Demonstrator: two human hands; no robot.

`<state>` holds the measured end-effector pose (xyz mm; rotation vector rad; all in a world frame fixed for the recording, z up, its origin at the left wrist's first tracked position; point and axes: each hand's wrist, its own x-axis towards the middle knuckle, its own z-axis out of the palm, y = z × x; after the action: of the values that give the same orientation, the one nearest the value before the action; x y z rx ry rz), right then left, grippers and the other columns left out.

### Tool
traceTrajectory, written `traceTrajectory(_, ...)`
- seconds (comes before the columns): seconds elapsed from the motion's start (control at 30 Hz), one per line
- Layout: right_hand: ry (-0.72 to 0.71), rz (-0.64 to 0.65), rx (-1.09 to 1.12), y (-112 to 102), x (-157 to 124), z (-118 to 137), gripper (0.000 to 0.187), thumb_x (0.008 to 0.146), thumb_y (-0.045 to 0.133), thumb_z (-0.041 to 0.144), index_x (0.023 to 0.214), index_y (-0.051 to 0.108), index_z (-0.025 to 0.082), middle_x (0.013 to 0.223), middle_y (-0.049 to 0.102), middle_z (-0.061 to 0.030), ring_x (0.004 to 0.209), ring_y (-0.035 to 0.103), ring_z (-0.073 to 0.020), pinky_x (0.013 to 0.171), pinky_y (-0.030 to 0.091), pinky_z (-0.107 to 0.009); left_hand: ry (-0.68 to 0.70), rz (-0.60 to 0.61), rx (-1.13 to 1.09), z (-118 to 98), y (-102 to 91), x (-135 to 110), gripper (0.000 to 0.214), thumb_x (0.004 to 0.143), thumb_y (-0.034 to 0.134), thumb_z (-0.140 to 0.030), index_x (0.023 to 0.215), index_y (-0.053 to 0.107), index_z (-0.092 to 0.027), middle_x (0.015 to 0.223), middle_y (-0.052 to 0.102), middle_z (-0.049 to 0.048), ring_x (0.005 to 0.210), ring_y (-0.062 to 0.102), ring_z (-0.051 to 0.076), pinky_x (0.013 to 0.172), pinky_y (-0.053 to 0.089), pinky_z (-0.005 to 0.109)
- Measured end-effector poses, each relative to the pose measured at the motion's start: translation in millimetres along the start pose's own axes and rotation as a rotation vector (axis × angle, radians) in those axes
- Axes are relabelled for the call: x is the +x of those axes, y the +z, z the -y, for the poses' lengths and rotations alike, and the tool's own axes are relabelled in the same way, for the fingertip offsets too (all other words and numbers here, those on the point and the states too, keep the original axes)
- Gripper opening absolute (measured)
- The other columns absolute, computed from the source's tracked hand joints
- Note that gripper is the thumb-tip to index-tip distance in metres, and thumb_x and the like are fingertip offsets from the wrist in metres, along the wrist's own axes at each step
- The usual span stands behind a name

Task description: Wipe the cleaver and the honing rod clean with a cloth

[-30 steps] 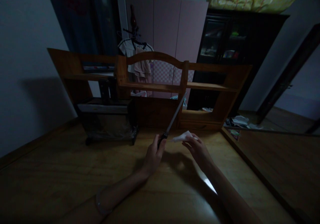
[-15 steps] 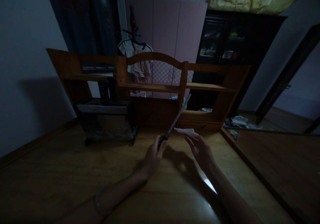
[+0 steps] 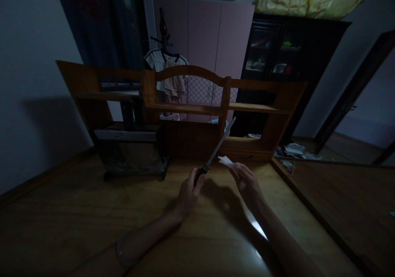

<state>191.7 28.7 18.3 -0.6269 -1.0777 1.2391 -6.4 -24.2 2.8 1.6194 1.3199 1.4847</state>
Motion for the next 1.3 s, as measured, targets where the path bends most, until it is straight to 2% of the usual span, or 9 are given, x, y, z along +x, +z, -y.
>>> traceTrajectory(0.3,0.021,-0.009,-0.22,1,-5,4,0.011,0.072,0.068,0.032,0.08,0.069,0.025,0.105,0.068,-0.0013,0.109,0.054,-0.026,0.093,0.038,-0.04,0.002,0.025,-0.018,1,-0.7,0,0.03,0.09,0.042,-0.045,0.103,0.052,-0.019,0.08,0.057,0.001,0.068,0.053,0.012,0.061,0.039,0.021)
traceTrajectory(0.4,0.056,0.037,-0.238,8,-8,2,0.013,0.073,0.068,0.035,0.077,0.066,0.023,0.101,0.069,-0.0007,0.095,0.059,-0.0229,0.081,0.041,-0.033,-0.028,0.021,-0.08,3,3.7,-1,0.031,0.09,0.042,-0.047,0.101,0.051,-0.019,0.074,0.053,-0.0009,0.062,0.049,0.011,0.055,0.037,0.02)
traceTrajectory(0.53,0.108,0.123,-0.197,17,-13,-5,0.017,0.074,0.07,0.037,0.077,0.061,0.023,0.078,0.067,0.0027,0.072,0.058,-0.0164,0.064,0.041,-0.026,-0.072,0.055,-0.217,1,5.1,-3,0.033,0.091,0.036,-0.05,0.098,0.047,-0.02,0.062,0.042,-0.0058,0.047,0.038,0.007,0.044,0.029,0.017)
traceTrajectory(0.67,0.177,0.152,-0.138,21,-18,-11,0.02,0.076,0.067,0.04,0.084,0.058,0.025,0.071,0.062,0.004,0.063,0.055,-0.0134,0.056,0.039,-0.022,-0.012,-0.032,-0.228,-7,-2.3,-2,0.035,0.092,0.033,-0.05,0.105,0.046,-0.02,0.056,0.038,-0.0073,0.045,0.036,0.008,0.044,0.029,0.017)
traceTrajectory(0.83,0.199,0.127,-0.047,19,-19,-14,0.02,0.08,0.063,0.043,0.09,0.055,0.027,0.077,0.062,0.0044,0.067,0.056,-0.0133,0.06,0.044,-0.023,0.02,-0.004,-0.107,-10,-5.5,-2,0.039,0.094,0.03,-0.048,0.105,0.052,-0.018,0.057,0.048,-0.004,0.044,0.038,0.008,0.046,0.031,0.019)
traceTrajectory(0.97,0.23,0.073,0.089,18,-13,-16,0.021,0.079,0.064,0.045,0.09,0.055,0.028,0.083,0.066,0.0047,0.071,0.061,-0.0149,0.062,0.047,-0.025,0.022,0.082,-0.022,-12,-3.7,-2,0.038,0.094,0.031,-0.046,0.105,0.055,-0.019,0.075,0.062,0.0023,0.052,0.048,0.01,0.052,0.036,0.021)
traceTrajectory(1.07,0.346,0.053,0.181,17,-7,-15,0.028,0.078,0.061,0.05,0.095,0.058,0.028,0.088,0.07,0.0002,0.073,0.065,-0.0182,0.064,0.05,-0.03,0.028,0.092,0.005,-13,-4.5,-2,0.039,0.094,0.032,-0.046,0.107,0.056,-0.019,0.087,0.066,0.0052,0.06,0.054,0.012,0.057,0.038,0.022)
traceTrajectory(1.17,0.442,0.08,0.203,17,-6,-15,0.037,0.08,0.057,0.053,0.101,0.063,0.023,0.092,0.071,-0.0057,0.078,0.067,-0.0204,0.068,0.052,-0.031,0.012,0.055,0.025,-13,-6.1,-1,0.04,0.093,0.034,-0.047,0.107,0.057,-0.017,0.08,0.064,0.0045,0.06,0.054,0.013,0.057,0.038,0.022)
traceTrajectory(1.3,0.377,0.146,0.145,21,-14,-16,0.037,0.075,0.069,0.041,0.106,0.064,0.021,0.102,0.07,-0.0065,0.086,0.067,-0.0206,0.074,0.051,-0.03,0.01,0.048,0.031,-12,-6.5,0,0.043,0.094,0.031,-0.047,0.103,0.059,-0.016,0.066,0.056,0.0002,0.052,0.046,0.011,0.055,0.036,0.022)
